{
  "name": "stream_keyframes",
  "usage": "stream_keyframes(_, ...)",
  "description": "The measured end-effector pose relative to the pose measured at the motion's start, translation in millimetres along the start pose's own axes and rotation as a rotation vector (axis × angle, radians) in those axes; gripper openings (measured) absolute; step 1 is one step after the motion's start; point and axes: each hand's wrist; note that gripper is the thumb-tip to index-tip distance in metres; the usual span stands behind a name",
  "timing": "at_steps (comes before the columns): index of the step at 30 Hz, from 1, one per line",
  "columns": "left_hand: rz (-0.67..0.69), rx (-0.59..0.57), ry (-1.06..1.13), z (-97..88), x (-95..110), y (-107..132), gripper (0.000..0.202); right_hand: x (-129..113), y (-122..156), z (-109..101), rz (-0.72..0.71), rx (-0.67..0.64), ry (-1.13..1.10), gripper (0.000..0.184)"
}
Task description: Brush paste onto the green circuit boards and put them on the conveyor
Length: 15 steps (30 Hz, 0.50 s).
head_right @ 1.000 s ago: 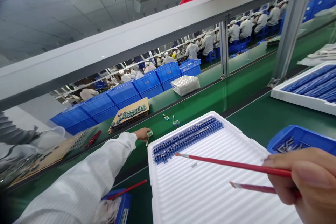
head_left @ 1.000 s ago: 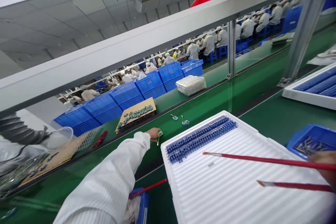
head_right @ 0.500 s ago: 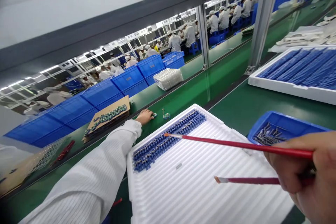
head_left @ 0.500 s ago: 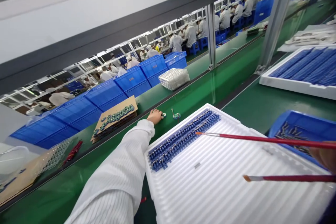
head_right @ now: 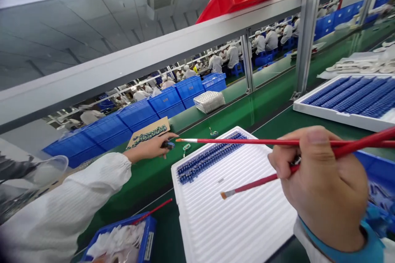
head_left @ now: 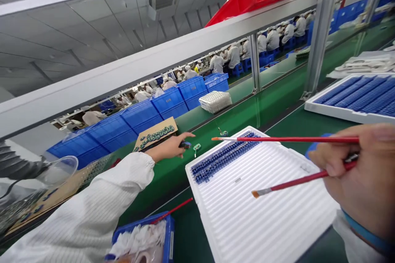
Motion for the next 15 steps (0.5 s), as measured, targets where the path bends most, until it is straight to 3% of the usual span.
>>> stream_keyframes(3, -0.044, -0.193, 0.153, 4.9, 10, 44, 0.047, -15, 17, 9, -0.011, -0.105, -0.053, 0.034)
stream_keyframes(7, -0.136, -0.232, 0.28, 11.6, 7, 85, 0.043, -27, 32, 17, 0.03, -0.195, -0.075, 0.038)
stream_keyframes(10, -0.219, -0.138, 0.263, 10.5, -5, 102, 0.039, -30, 40, 22, 0.047, -0.216, -0.112, 0.038)
stream_keyframes(15, -0.384, 0.092, 0.248, 3.0, -15, 120, 0.03, -30, 54, 32, 0.069, -0.133, -0.097, 0.039)
Point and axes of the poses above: each hand's wrist, its own y-axis away from the middle knuckle, its own z-axis out of the palm, x = y × z, and after that the axes turned 14 degrees about x, right-handed
